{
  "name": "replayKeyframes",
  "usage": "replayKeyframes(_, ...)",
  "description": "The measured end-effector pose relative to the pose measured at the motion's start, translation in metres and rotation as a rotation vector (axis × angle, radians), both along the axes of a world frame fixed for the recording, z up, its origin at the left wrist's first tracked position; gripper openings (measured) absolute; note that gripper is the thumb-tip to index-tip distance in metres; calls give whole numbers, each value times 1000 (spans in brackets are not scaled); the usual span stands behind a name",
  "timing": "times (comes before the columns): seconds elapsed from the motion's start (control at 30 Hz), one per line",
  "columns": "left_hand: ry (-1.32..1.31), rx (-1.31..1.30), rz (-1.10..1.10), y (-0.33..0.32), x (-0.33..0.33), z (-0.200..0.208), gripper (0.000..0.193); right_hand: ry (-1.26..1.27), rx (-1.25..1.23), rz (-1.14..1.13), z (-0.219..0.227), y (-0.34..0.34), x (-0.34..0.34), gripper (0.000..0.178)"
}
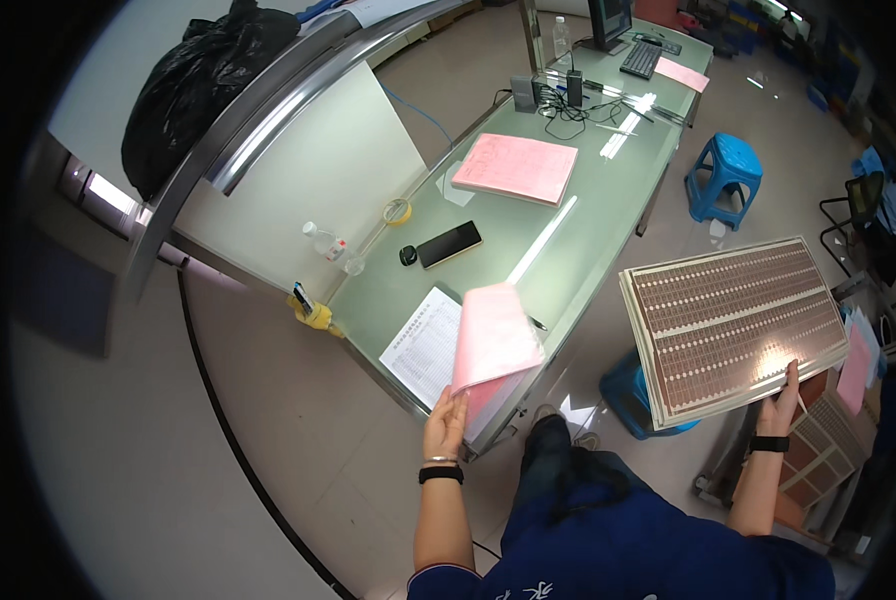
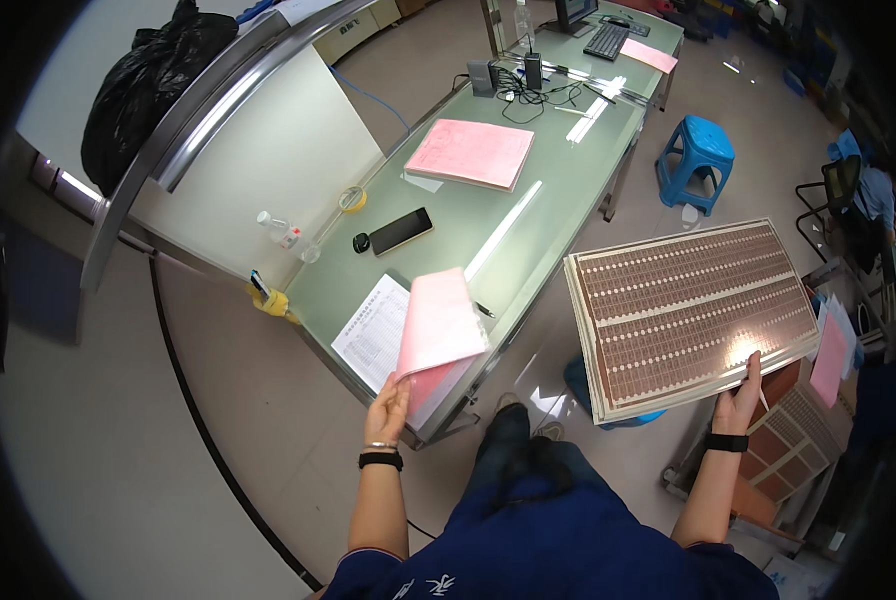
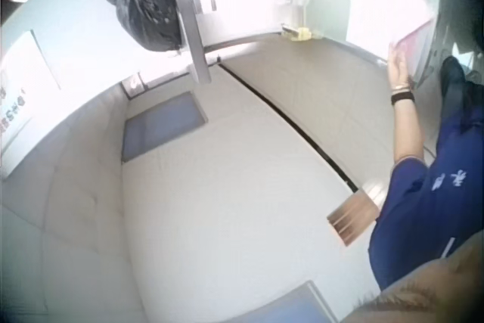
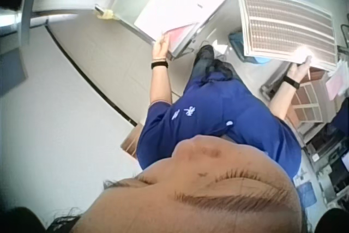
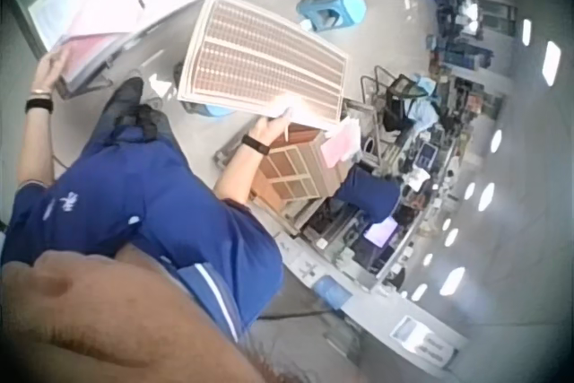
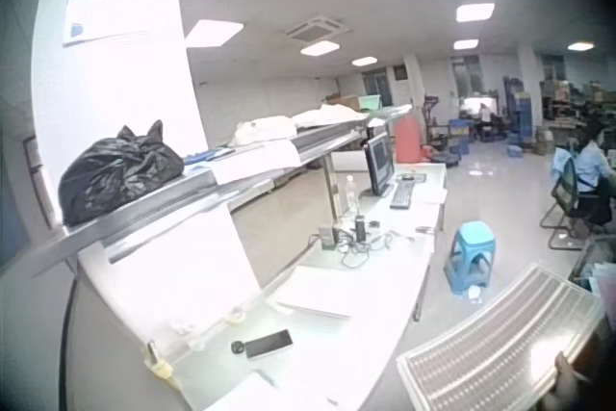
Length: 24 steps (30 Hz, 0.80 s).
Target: The recorder is inspecting and organizing large sheets of printed circuit boards in a fabrication facility.
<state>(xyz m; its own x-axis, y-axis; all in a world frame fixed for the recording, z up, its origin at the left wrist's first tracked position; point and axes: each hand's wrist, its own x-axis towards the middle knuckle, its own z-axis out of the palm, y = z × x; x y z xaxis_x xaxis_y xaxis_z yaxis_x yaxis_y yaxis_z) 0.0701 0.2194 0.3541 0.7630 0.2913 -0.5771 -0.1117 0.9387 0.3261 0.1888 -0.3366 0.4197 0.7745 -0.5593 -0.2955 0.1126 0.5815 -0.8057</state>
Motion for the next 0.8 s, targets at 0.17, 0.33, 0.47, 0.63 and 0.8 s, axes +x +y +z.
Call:
replayKeyframes(0.17,132,271,-19,38,14,-59,42,49,58,46,-7,3,15,30)
replayKeyframes(0.33,363,199,72,35,24,-62,28,75,-7,30,4,25,31,33)
replayKeyframes(0.47,394,194,48,42,24,-59,29,83,-70,32,5,46,51,38)
replayKeyframes(0.63,449,162,-12,54,15,-76,29,87,-73,78,5,74,74,38)
replayKeyframes(0.8,461,-8,17,40,33,-35,25,99,-58,108,2,94,84,37)
